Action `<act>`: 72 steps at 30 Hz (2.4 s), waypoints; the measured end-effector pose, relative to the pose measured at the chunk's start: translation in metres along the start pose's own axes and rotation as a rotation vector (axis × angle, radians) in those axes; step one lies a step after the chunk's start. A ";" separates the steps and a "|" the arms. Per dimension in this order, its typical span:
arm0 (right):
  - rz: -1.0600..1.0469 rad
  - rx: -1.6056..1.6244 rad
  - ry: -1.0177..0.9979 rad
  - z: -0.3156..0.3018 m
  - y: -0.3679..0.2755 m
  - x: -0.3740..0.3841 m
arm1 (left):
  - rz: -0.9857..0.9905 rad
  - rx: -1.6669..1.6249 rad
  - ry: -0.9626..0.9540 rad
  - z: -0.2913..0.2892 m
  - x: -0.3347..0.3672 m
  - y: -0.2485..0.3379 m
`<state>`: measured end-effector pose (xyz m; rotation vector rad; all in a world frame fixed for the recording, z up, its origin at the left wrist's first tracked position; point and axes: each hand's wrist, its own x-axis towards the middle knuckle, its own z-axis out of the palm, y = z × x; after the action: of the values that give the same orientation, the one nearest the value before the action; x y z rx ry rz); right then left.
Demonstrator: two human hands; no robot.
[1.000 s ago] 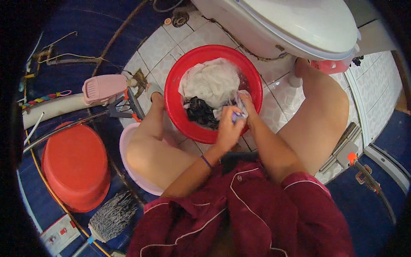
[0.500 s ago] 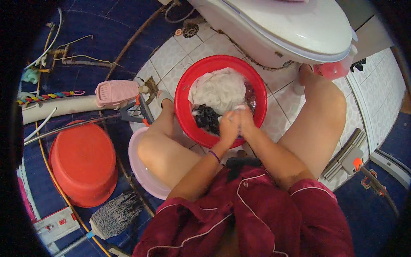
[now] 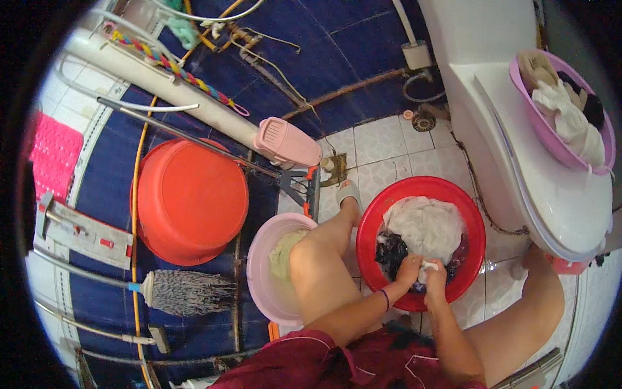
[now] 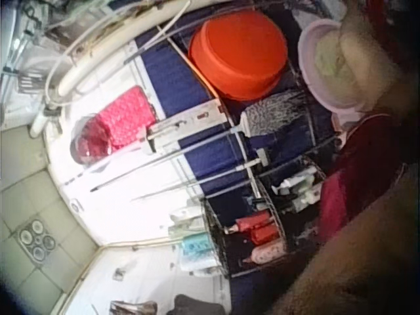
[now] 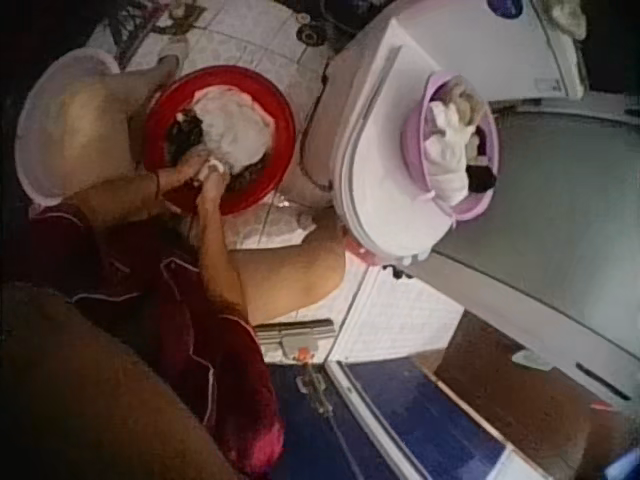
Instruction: The person washes clothes by hand in a red basin, scrubbing individual items against each other and rinsing them in water.
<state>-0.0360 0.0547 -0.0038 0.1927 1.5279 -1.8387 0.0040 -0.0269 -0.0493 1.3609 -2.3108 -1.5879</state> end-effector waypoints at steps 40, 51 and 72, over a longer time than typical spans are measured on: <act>0.262 0.182 -0.066 -0.046 0.042 0.029 | 0.107 -0.292 -0.134 0.022 -0.033 0.013; 0.132 0.190 0.089 -0.006 0.024 0.001 | 0.117 -0.055 0.277 -0.009 -0.023 0.043; 0.296 0.384 -0.017 -0.029 0.026 0.017 | 0.068 -0.126 0.197 0.020 -0.020 0.025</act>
<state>-0.0422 0.0729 -0.0421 0.5512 1.0554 -1.8651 -0.0089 0.0032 -0.0314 1.3289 -2.0844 -1.4797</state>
